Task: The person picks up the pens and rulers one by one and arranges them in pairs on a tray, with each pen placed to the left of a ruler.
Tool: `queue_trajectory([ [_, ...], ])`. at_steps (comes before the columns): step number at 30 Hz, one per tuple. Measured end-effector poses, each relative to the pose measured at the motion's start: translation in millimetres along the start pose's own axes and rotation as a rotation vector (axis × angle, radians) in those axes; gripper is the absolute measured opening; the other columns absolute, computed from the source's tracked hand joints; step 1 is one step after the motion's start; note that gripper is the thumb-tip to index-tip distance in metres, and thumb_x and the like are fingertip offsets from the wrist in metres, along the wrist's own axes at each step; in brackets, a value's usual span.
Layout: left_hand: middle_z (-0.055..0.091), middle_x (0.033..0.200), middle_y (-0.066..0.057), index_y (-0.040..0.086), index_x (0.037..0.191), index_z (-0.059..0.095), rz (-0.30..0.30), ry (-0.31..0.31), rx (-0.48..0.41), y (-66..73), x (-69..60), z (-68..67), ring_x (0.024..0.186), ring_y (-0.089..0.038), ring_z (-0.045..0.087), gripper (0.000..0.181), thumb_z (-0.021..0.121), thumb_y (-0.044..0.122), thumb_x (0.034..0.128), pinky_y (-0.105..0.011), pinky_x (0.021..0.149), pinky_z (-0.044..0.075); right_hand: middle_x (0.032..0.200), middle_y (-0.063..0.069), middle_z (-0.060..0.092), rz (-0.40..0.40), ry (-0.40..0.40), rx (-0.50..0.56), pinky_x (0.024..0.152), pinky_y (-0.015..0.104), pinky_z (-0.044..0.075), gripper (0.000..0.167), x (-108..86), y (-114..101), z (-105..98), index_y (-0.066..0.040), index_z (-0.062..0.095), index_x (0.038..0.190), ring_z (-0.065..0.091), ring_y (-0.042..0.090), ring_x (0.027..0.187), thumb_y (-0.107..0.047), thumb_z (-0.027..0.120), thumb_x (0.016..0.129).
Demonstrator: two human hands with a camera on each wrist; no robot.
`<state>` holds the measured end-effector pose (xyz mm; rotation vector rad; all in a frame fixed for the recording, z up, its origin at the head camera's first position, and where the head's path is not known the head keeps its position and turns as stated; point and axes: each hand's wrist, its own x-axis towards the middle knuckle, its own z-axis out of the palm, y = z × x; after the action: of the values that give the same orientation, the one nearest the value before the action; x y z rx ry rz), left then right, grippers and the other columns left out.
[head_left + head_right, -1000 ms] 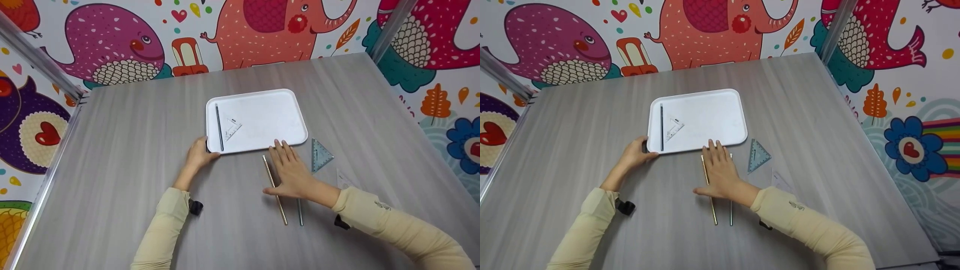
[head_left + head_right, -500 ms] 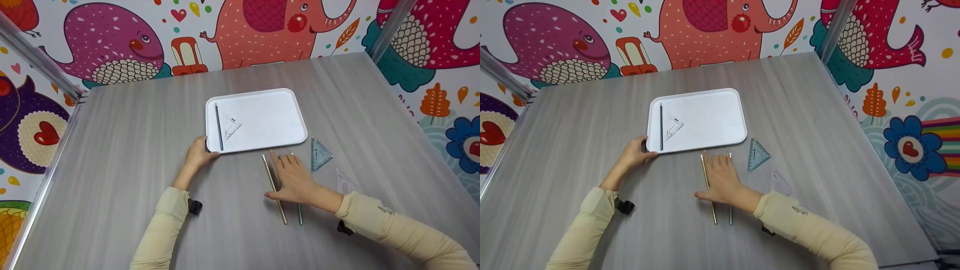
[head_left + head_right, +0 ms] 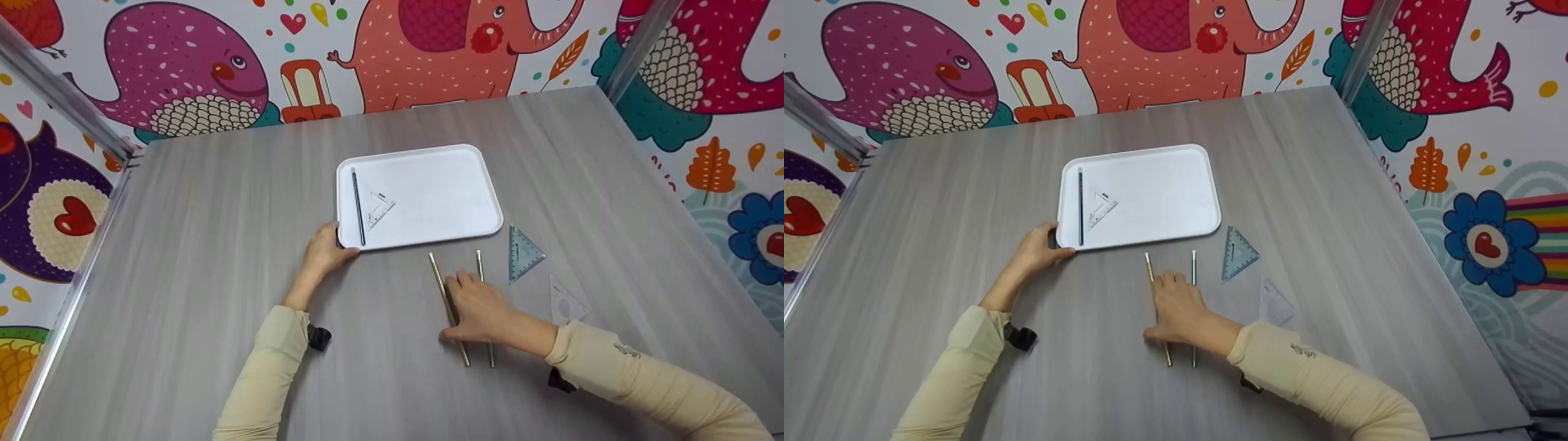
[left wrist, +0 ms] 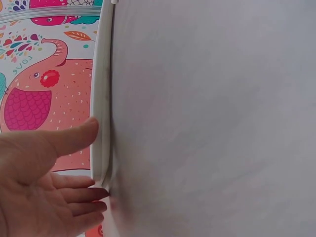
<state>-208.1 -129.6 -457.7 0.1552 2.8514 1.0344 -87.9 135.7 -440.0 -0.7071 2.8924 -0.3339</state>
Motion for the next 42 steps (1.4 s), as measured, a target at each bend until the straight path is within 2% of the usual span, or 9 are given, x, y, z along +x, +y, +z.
queue_trajectory([
  [9,0.053,0.12,-0.024,-0.008,0.12,0.051,-0.027,-0.017,0.019,1.4,0.2,-0.3,0.112,-0.035,0.049,0.056,0.074,0.012,0.0734,-0.043,0.096,0.038,0.087,0.015,0.058,-0.03,-0.083,0.069,0.059,0.04,0.051,0.06,-1.5,-1,4,0.009,0.053,0.106,0.058,0.027,0.073,-0.026,0.077,0.064],
  [17,0.053,0.118,-0.027,-0.011,0.119,0.049,0.004,0.002,0.034,1.0,-0.4,-0.7,0.112,-0.037,0.049,0.058,0.074,0.012,0.0727,-0.043,0.096,0.038,0.08,0.015,0.06,-0.076,-0.064,0.218,0.061,0.039,0.051,0.043,-2.5,-1,8,0.007,0.052,0.099,0.06,0.027,0.074,-0.006,0.074,0.065],
  [23,0.053,0.119,-0.027,-0.011,0.12,0.049,-0.002,-0.011,0.025,1.3,-0.7,-0.3,0.112,-0.037,0.048,0.057,0.074,0.012,0.0732,-0.043,0.097,0.037,0.07,0.003,0.053,-0.056,-0.075,0.328,0.052,0.03,0.044,0.029,-2.1,0,12,0.002,0.053,0.091,0.05,0.016,0.065,0.007,0.068,0.067],
  [26,0.054,0.117,-0.026,-0.011,0.118,0.051,0.0,-0.011,0.019,0.7,-0.3,0.1,0.111,-0.037,0.049,0.055,0.074,0.011,0.0731,-0.043,0.097,0.037,0.068,0.001,0.05,-0.06,-0.089,0.366,0.049,0.026,0.041,0.03,-2.4,0,11,0.003,0.052,0.092,0.045,0.013,0.062,0.011,0.064,0.066],
  [29,0.054,0.117,-0.026,-0.01,0.117,0.051,-0.003,-0.014,0.011,-1.0,0.3,0.5,0.11,-0.036,0.05,0.053,0.074,0.01,0.073,-0.043,0.097,0.037,0.066,0.0,0.05,-0.062,-0.131,0.411,0.047,0.023,0.04,0.042,-1.9,2,9,0.007,0.051,0.103,0.044,0.01,0.058,0.01,0.065,0.064],
  [31,0.055,0.117,-0.025,-0.009,0.117,0.051,-0.007,-0.014,0.007,-1.6,0.4,0.8,0.11,-0.035,0.05,0.054,0.074,0.01,0.0728,-0.043,0.097,0.038,0.064,-0.001,0.051,-0.051,-0.184,0.484,0.045,0.021,0.04,0.051,-1.7,4,6,0.009,0.049,0.11,0.045,0.009,0.054,0.01,0.066,0.063],
  [33,0.055,0.117,-0.025,-0.009,0.118,0.051,-0.014,-0.017,0.004,-2.2,0.4,1.0,0.111,-0.035,0.049,0.054,0.074,0.01,0.0727,-0.042,0.097,0.037,0.064,-0.001,0.051,-0.014,-0.266,0.609,0.044,0.021,0.043,0.055,-2.0,5,3,0.009,0.046,0.116,0.047,0.008,0.052,0.009,0.067,0.065],
  [38,0.055,0.117,-0.024,-0.008,0.117,0.052,-0.019,-0.016,0.008,-0.4,-0.2,0.2,0.111,-0.036,0.05,0.053,0.074,0.01,0.0727,-0.043,0.096,0.038,0.069,0.0,0.05,0.117,-0.471,1.015,0.047,0.02,0.047,0.049,-3.2,3,0,0.008,0.043,0.116,0.051,0.009,0.057,0.01,0.06,0.07],
  [42,0.055,0.117,-0.025,-0.007,0.117,0.053,-0.02,-0.013,0.01,1.1,-0.8,-0.5,0.111,-0.036,0.049,0.052,0.074,0.01,0.0732,-0.044,0.096,0.038,0.072,0.001,0.049,0.178,-0.563,1.207,0.048,0.019,0.048,0.044,-3.0,3,1,0.007,0.044,0.114,0.052,0.009,0.058,0.009,0.056,0.072],
])
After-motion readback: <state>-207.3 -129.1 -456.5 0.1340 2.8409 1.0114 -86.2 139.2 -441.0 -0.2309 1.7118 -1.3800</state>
